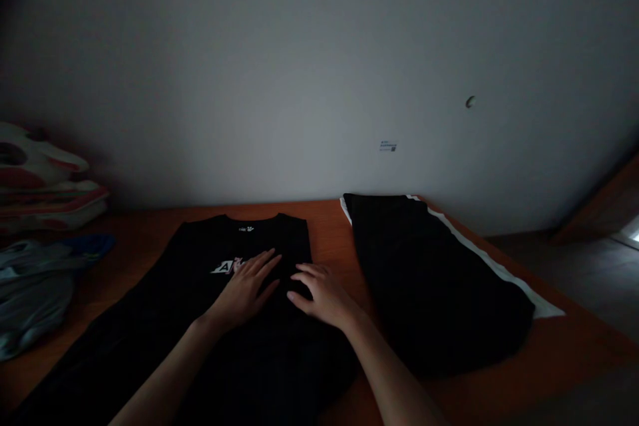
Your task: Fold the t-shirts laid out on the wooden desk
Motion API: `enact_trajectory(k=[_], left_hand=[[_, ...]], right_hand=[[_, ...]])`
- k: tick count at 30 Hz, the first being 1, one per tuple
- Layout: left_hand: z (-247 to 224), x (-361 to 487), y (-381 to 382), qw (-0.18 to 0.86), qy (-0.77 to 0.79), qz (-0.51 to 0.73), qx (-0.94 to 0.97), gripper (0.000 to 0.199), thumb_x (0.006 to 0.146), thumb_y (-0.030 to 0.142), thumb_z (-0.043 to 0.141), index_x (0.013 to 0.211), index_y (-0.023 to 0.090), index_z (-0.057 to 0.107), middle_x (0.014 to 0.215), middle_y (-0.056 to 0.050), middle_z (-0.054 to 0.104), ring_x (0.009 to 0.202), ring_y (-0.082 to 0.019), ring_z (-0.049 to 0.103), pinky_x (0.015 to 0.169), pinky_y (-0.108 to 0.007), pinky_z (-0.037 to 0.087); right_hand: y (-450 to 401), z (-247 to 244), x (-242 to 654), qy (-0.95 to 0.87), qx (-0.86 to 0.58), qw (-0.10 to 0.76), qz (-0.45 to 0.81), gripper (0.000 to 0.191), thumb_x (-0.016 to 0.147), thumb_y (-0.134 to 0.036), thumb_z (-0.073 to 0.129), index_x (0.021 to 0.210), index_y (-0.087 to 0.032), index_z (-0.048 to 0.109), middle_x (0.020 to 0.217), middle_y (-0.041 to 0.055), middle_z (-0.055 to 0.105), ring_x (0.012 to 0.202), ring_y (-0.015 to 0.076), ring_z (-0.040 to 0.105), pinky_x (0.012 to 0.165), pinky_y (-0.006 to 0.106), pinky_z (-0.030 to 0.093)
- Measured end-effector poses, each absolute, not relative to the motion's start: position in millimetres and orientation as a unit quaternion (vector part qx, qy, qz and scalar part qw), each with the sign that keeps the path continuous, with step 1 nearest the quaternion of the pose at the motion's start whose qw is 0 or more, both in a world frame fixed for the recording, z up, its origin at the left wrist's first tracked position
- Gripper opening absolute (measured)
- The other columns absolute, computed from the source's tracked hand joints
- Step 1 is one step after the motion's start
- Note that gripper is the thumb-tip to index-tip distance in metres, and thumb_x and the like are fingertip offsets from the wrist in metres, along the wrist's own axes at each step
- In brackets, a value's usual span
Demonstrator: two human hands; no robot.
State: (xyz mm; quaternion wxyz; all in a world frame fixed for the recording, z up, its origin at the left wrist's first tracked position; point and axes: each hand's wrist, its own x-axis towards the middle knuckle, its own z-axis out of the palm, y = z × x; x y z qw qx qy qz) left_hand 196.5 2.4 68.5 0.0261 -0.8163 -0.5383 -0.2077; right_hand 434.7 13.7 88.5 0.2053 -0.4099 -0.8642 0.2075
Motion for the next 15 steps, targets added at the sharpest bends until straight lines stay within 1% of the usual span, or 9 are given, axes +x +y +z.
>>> enact_trajectory(k=[2, 5, 7, 10, 12, 14, 15], left_hand=[[67.6, 199.9, -0.8, 0.024, -0.552, -0.18, -0.814, 0.052, 0.098, 0.045, 0.045, 0.145, 0.023, 0.05, 0.15, -0.012, 0.055, 0.138, -0.031, 0.05, 0.115, -0.053, 0.037], [69.8, 204.7, -6.0, 0.039, -0.599, -0.173, -0.781, 0.051, 0.096, 0.047, 0.047, 0.136, 0.018, 0.058, 0.144, -0.016, 0.06, 0.134, -0.035, 0.053, 0.115, -0.059, 0.035], [72.4, 207.0, -8.7, 0.022, -0.61, -0.203, -0.766, 0.048, 0.093, 0.045, 0.052, 0.131, 0.017, 0.062, 0.138, -0.018, 0.062, 0.13, -0.037, 0.054, 0.114, -0.06, 0.034], [74.2, 207.7, -8.6, -0.024, -0.612, -0.271, -0.743, 0.042, 0.09, 0.042, 0.056, 0.124, 0.018, 0.066, 0.131, -0.016, 0.065, 0.126, -0.037, 0.056, 0.114, -0.06, 0.033], [73.3, 205.3, -5.0, -0.041, -0.621, -0.308, -0.719, 0.039, 0.094, 0.041, 0.05, 0.123, 0.02, 0.065, 0.127, -0.013, 0.066, 0.123, -0.034, 0.058, 0.114, -0.059, 0.034], [71.8, 200.8, 0.5, -0.052, -0.634, -0.346, -0.69, 0.038, 0.099, 0.04, 0.041, 0.122, 0.02, 0.063, 0.124, -0.012, 0.067, 0.121, -0.03, 0.06, 0.111, -0.055, 0.039], [71.1, 198.2, 3.3, -0.059, -0.638, -0.368, -0.673, 0.037, 0.1, 0.04, 0.038, 0.121, 0.02, 0.063, 0.122, -0.011, 0.067, 0.119, -0.028, 0.061, 0.109, -0.052, 0.043]], right_hand=[[14.0, 88.5, 434.2, -0.864, -0.41, 0.205, 0.207, 0.04, 0.094, -0.043, 0.063, 0.129, -0.025, 0.067, 0.146, 0.0082, 0.058, 0.138, 0.0251, 0.049, 0.117, 0.043, 0.037], [14.3, 86.3, 434.3, -0.868, -0.408, 0.198, 0.202, 0.039, 0.095, -0.043, 0.062, 0.128, -0.024, 0.067, 0.146, 0.0088, 0.058, 0.137, 0.0256, 0.05, 0.116, 0.044, 0.037], [14.3, 83.9, 434.6, -0.87, -0.406, 0.199, 0.197, 0.039, 0.095, -0.043, 0.062, 0.128, -0.024, 0.067, 0.145, 0.0089, 0.058, 0.136, 0.026, 0.051, 0.116, 0.045, 0.037], [15.7, 83.8, 432.5, -0.867, -0.408, 0.217, 0.187, 0.035, 0.096, -0.043, 0.06, 0.124, -0.023, 0.069, 0.14, 0.0094, 0.062, 0.132, 0.0262, 0.055, 0.113, 0.043, 0.04], [19.6, 89.4, 426.7, -0.862, -0.42, 0.22, 0.177, 0.028, 0.099, -0.039, 0.056, 0.115, -0.023, 0.072, 0.129, 0.0096, 0.069, 0.121, 0.025, 0.063, 0.107, 0.039, 0.045], [26.4, 98.1, 416.1, -0.864, -0.439, 0.196, 0.151, 0.025, 0.1, -0.032, 0.052, 0.104, -0.022, 0.074, 0.112, 0.0093, 0.074, 0.107, 0.0243, 0.069, 0.098, 0.037, 0.049], [30.7, 102.2, 409.1, -0.866, -0.446, 0.179, 0.134, 0.025, 0.1, -0.029, 0.051, 0.103, -0.02, 0.074, 0.106, 0.0095, 0.075, 0.103, 0.0246, 0.07, 0.095, 0.037, 0.05]])
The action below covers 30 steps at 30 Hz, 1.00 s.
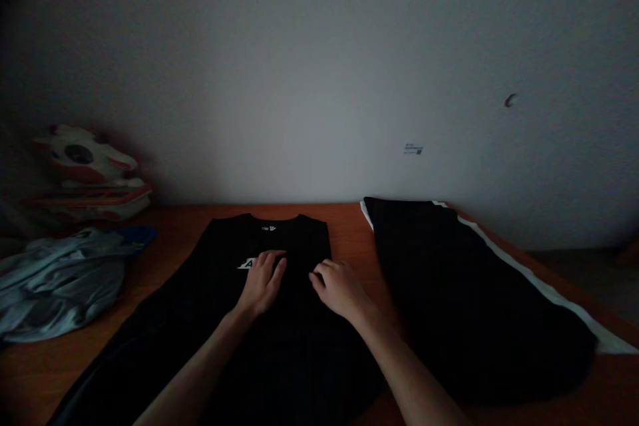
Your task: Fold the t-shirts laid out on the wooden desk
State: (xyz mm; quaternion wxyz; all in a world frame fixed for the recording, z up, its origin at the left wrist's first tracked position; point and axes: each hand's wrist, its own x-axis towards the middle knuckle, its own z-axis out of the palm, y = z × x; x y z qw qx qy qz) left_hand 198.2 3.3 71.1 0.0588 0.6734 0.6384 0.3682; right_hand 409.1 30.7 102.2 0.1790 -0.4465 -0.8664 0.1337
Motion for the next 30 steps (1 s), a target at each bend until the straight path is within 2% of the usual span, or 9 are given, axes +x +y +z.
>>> enact_trajectory(k=[2, 5, 9, 11, 13, 18, 23, 26, 30], left_hand=[[70.3, 193.4, 8.1, 0.071, 0.642, 0.409, 0.644, 0.037, 0.101, 0.039, 0.034, 0.116, 0.02, 0.062, 0.118, -0.011, 0.067, 0.115, -0.025, 0.063, 0.104, -0.047, 0.048], [70.3, 189.4, 9.9, 0.083, 0.64, 0.451, 0.616, 0.035, 0.101, 0.039, 0.034, 0.113, 0.02, 0.062, 0.112, -0.011, 0.068, 0.11, -0.024, 0.064, 0.099, -0.045, 0.051], [73.2, 191.1, 1.9, 0.091, 0.619, 0.473, 0.62, 0.032, 0.101, 0.039, 0.037, 0.115, 0.02, 0.058, 0.113, -0.011, 0.067, 0.109, -0.023, 0.065, 0.094, -0.043, 0.054], [75.9, 193.2, -3.5, 0.093, 0.602, 0.471, 0.638, 0.031, 0.1, 0.039, 0.04, 0.117, 0.02, 0.057, 0.116, -0.011, 0.067, 0.112, -0.023, 0.063, 0.097, -0.043, 0.053], [78.9, 194.8, -7.0, 0.089, 0.579, 0.458, 0.668, 0.029, 0.099, 0.038, 0.044, 0.118, 0.021, 0.057, 0.12, -0.011, 0.066, 0.116, -0.024, 0.061, 0.101, -0.044, 0.05], [84.6, 197.1, -2.9, 0.026, 0.564, 0.361, 0.742, 0.031, 0.097, 0.029, 0.043, 0.124, 0.018, 0.054, 0.126, -0.013, 0.065, 0.119, -0.026, 0.06, 0.105, -0.049, 0.046], [101.0, 185.9, -10.0, -0.004, 0.588, 0.272, 0.762, 0.043, 0.089, 0.023, 0.053, 0.131, 0.018, 0.056, 0.135, -0.013, 0.064, 0.124, -0.032, 0.057, 0.104, -0.054, 0.046], [115.8, 162.4, -20.2, -0.046, 0.644, 0.194, 0.739, 0.044, 0.093, 0.03, 0.05, 0.134, 0.017, 0.055, 0.143, -0.014, 0.059, 0.127, -0.032, 0.056, 0.103, -0.051, 0.047], [121.7, 118.0, -20.6, -0.054, 0.718, 0.118, 0.684, 0.053, 0.097, 0.043, 0.041, 0.137, 0.012, 0.055, 0.15, -0.017, 0.053, 0.135, -0.034, 0.051, 0.107, -0.051, 0.045]], right_hand=[[39.6, 106.0, 392.4, -0.87, -0.453, 0.165, 0.106, 0.024, 0.097, -0.022, 0.052, 0.111, -0.017, 0.071, 0.11, 0.0111, 0.073, 0.104, 0.0254, 0.069, 0.096, 0.038, 0.049], [48.6, 95.8, 366.6, -0.861, -0.463, 0.189, 0.096, 0.041, 0.097, -0.02, 0.049, 0.137, -0.015, 0.057, 0.138, 0.0146, 0.062, 0.128, 0.0262, 0.057, 0.108, 0.04, 0.043], [49.1, 70.0, 346.3, -0.848, -0.502, 0.144, 0.094, 0.055, 0.104, -0.046, 0.038, 0.152, -0.02, 0.044, 0.161, 0.0149, 0.037, 0.151, 0.0361, 0.027, 0.12, 0.056, 0.021], [48.6, 63.6, 343.9, -0.848, -0.507, 0.116, 0.104, 0.063, 0.103, -0.057, 0.032, 0.155, -0.024, 0.039, 0.165, 0.0125, 0.028, 0.153, 0.0378, 0.018, 0.121, 0.058, 0.014], [49.6, 63.1, 344.4, -0.847, -0.509, 0.094, 0.118, 0.064, 0.102, -0.061, 0.029, 0.158, -0.028, 0.033, 0.167, 0.0096, 0.022, 0.154, 0.0368, 0.012, 0.122, 0.057, 0.011], [57.9, 70.9, 349.8, -0.846, -0.511, 0.078, 0.129, 0.068, 0.101, -0.066, 0.021, 0.158, -0.031, 0.031, 0.168, 0.0082, 0.019, 0.155, 0.0371, 0.009, 0.122, 0.055, 0.008], [75.5, 74.8, 359.5, -0.836, -0.528, 0.066, 0.133, 0.067, 0.099, -0.069, 0.023, 0.158, -0.039, 0.027, 0.169, 0.0055, 0.016, 0.155, 0.038, 0.006, 0.121, 0.055, 0.007], [88.1, 75.6, 364.3, -0.831, -0.535, 0.046, 0.144, 0.065, 0.099, -0.071, 0.021, 0.157, -0.043, 0.027, 0.17, 0.0028, 0.012, 0.155, 0.0379, 0.002, 0.121, 0.055, 0.004], [99.2, 76.9, 365.7, -0.829, -0.537, 0.035, 0.153, 0.069, 0.097, -0.075, 0.019, 0.157, -0.042, 0.025, 0.17, 0.0012, 0.008, 0.155, 0.0368, 0.0, 0.121, 0.054, 0.0]])
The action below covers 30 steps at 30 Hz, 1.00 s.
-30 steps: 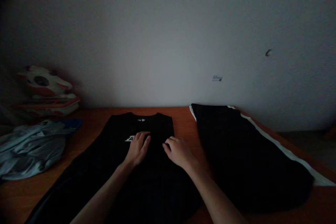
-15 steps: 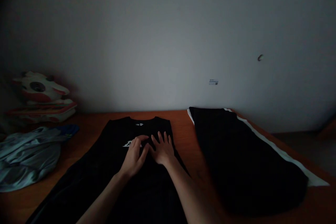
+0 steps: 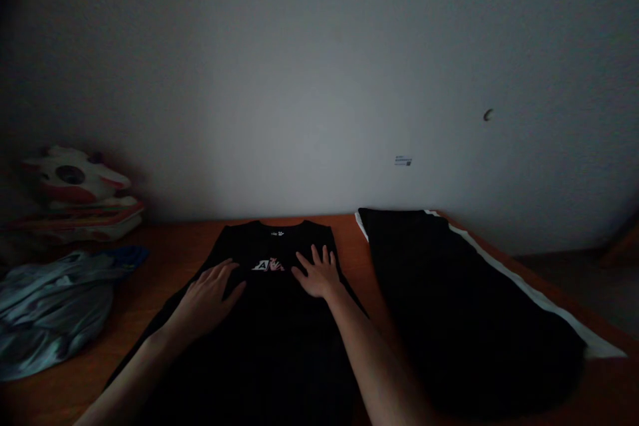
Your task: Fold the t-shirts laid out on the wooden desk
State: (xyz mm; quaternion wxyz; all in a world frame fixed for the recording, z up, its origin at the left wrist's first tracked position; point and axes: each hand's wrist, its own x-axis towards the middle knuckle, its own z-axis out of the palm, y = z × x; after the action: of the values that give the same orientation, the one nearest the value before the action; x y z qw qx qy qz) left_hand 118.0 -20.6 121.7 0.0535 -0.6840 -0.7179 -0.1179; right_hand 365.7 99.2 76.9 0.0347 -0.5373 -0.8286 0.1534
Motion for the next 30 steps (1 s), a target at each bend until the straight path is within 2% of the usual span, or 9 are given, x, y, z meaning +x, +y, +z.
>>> enact_trajectory(k=[3, 6, 11, 14, 17, 20, 23, 26, 30], left_hand=[[109.2, 94.0, -16.9, 0.032, -0.743, -0.061, -0.665, 0.063, 0.097, 0.049, 0.038, 0.145, 0.008, 0.049, 0.157, -0.02, 0.043, 0.144, -0.036, 0.042, 0.114, -0.053, 0.037], [89.4, 85.4, -18.8, 0.029, -0.74, -0.009, -0.672, 0.069, 0.095, 0.052, 0.041, 0.151, 0.01, 0.043, 0.16, -0.019, 0.036, 0.148, -0.039, 0.033, 0.119, -0.057, 0.028], [65.6, 81.2, -23.9, 0.07, -0.703, -0.015, -0.708, 0.053, 0.096, 0.043, 0.041, 0.143, 0.024, 0.055, 0.158, -0.012, 0.043, 0.149, -0.038, 0.033, 0.119, -0.061, 0.024], [62.1, 78.3, -21.8, 0.076, -0.718, -0.045, -0.69, 0.059, 0.095, 0.048, 0.043, 0.145, 0.021, 0.053, 0.157, -0.014, 0.044, 0.148, -0.036, 0.036, 0.119, -0.058, 0.025], [63.8, 77.8, -20.2, 0.067, -0.726, -0.079, -0.679, 0.063, 0.093, 0.051, 0.043, 0.146, 0.017, 0.052, 0.156, -0.017, 0.044, 0.147, -0.035, 0.038, 0.119, -0.057, 0.027], [66.3, 78.7, -21.5, 0.055, -0.721, -0.102, -0.683, 0.061, 0.093, 0.051, 0.043, 0.143, 0.017, 0.055, 0.154, -0.017, 0.047, 0.145, -0.035, 0.04, 0.119, -0.058, 0.027], [67.2, 79.5, -23.3, 0.056, -0.716, -0.129, -0.684, 0.058, 0.094, 0.049, 0.043, 0.139, 0.016, 0.059, 0.151, -0.018, 0.052, 0.143, -0.035, 0.044, 0.119, -0.058, 0.028], [68.3, 80.4, -24.0, 0.054, -0.715, -0.159, -0.679, 0.055, 0.093, 0.049, 0.044, 0.133, 0.017, 0.063, 0.146, -0.018, 0.058, 0.139, -0.034, 0.049, 0.118, -0.058, 0.028], [75.8, 82.6, -25.3, 0.037, -0.715, -0.182, -0.674, 0.047, 0.093, 0.048, 0.044, 0.125, 0.021, 0.066, 0.139, -0.015, 0.063, 0.131, -0.033, 0.056, 0.113, -0.059, 0.032]], right_hand=[[102.1, 77.9, 365.0, -0.83, -0.535, 0.033, 0.155, 0.068, 0.097, -0.074, 0.019, 0.157, -0.043, 0.023, 0.17, -0.0005, 0.007, 0.155, 0.0368, 0.002, 0.121, 0.054, 0.0], [102.7, 78.7, 365.0, -0.836, -0.525, 0.038, 0.158, 0.063, 0.098, -0.072, 0.018, 0.155, -0.047, 0.027, 0.17, -0.0031, 0.007, 0.155, 0.0373, 0.002, 0.121, 0.056, 0.0], [102.1, 76.9, 366.7, -0.837, -0.521, 0.061, 0.159, 0.059, 0.099, -0.07, 0.025, 0.152, -0.047, 0.036, 0.17, -0.0008, 0.015, 0.155, 0.037, 0.007, 0.121, 0.058, 0.003], [101.1, 73.3, 366.7, -0.837, -0.516, 0.118, 0.142, 0.056, 0.101, -0.064, 0.034, 0.15, -0.039, 0.045, 0.165, 0.0058, 0.031, 0.153, 0.0329, 0.02, 0.121, 0.056, 0.011], [97.4, 73.1, 367.5, -0.841, -0.492, 0.198, 0.103, 0.039, 0.101, -0.044, 0.048, 0.133, -0.028, 0.063, 0.149, 0.0089, 0.053, 0.141, 0.0251, 0.042, 0.117, 0.045, 0.028], [85.6, 82.1, 375.2, -0.857, -0.442, 0.24, 0.114, 0.023, 0.096, -0.031, 0.056, 0.111, -0.024, 0.073, 0.13, 0.0067, 0.065, 0.123, 0.0207, 0.057, 0.107, 0.035, 0.041], [61.8, 97.7, 395.0, -0.856, -0.39, 0.283, 0.187, 0.022, 0.097, -0.034, 0.055, 0.099, -0.023, 0.074, 0.109, 0.0052, 0.073, 0.105, 0.019, 0.065, 0.096, 0.032, 0.048], [32.6, 108.2, 423.5, -0.842, -0.377, 0.283, 0.262, 0.028, 0.098, -0.043, 0.054, 0.095, -0.023, 0.073, 0.092, 0.0025, 0.075, 0.085, 0.0172, 0.068, 0.078, 0.028, 0.05], [7.7, 103.1, 455.8, -0.842, -0.372, 0.3, 0.249, 0.023, 0.093, -0.042, 0.061, 0.088, -0.023, 0.072, 0.087, 0.002, 0.071, 0.085, 0.0176, 0.065, 0.08, 0.029, 0.048]])
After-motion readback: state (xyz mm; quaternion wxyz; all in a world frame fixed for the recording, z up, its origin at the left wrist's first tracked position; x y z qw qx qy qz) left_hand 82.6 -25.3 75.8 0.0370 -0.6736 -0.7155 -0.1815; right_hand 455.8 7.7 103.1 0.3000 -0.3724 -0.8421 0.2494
